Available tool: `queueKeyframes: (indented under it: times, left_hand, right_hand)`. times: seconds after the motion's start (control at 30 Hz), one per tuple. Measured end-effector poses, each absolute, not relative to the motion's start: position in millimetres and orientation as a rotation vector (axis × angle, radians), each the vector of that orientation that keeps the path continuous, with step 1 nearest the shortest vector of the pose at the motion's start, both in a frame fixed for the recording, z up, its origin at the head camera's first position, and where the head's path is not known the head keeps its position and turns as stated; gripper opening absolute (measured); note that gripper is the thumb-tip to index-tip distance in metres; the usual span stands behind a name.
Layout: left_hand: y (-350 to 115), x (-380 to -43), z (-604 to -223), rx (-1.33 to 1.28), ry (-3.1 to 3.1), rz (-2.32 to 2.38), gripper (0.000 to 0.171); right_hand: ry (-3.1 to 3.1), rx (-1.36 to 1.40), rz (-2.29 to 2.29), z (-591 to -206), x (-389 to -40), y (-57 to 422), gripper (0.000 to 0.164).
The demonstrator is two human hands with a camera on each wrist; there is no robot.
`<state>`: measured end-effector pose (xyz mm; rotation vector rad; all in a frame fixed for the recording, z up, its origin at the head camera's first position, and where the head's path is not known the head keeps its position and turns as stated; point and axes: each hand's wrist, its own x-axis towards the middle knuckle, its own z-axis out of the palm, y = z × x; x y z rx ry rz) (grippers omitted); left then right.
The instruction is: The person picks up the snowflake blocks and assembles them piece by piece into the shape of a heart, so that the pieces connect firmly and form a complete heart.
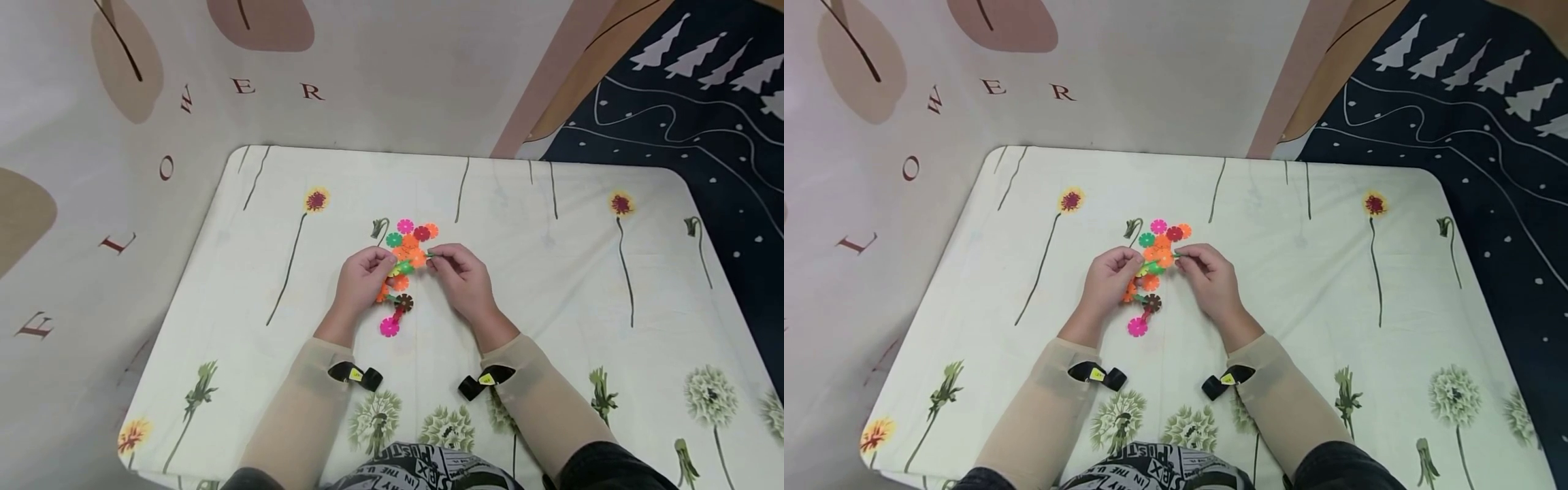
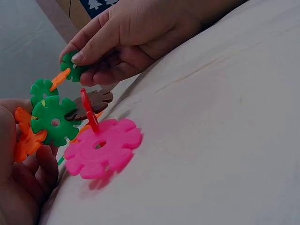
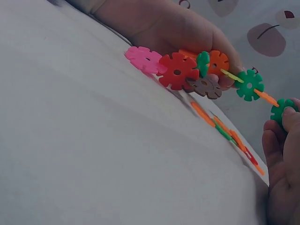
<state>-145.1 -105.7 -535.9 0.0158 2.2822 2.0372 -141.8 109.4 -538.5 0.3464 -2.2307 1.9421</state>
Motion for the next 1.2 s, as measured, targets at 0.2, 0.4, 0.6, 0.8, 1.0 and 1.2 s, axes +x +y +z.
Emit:
queueKeyframes:
  times: [0.2, 0.4, 0.6, 0.8, 1.0, 1.2]
  left_hand:
    - [-106.1, -145.0, -535.0, 0.033, 2.292, 2.027, 0.016]
    - [-109.3, -145.3, -534.5, 0.027, 2.279, 2.02, 0.016]
    - [-112.6, -145.3, -532.9, 0.014, 2.258, 2.015, 0.016]
    - [-112.2, -146.0, -531.7, -0.004, 2.232, 2.003, 0.016]
    - [-113.4, -145.8, -530.0, -0.007, 2.209, 2.023, 0.017]
    - [-116.2, -146.1, -530.4, 0.026, 2.189, 2.015, 0.016]
  right_hand:
    - [-2.264, 0.363, 1.898, -538.6, -141.6, 108.3, 0.017]
    - [-2.288, 0.44, 1.862, -516.4, -134.4, 105.5, 0.012]
    - [-2.317, 0.486, 1.779, -502.6, -128.8, 104.3, 0.01]
    - [-2.334, 0.503, 1.717, -503.6, -129.0, 104.7, 0.012]
    - [-2.338, 0.536, 1.7, -505.3, -128.5, 105.1, 0.012]
    - [-2.298, 0.552, 1.726, -504.8, -127.2, 103.3, 0.014]
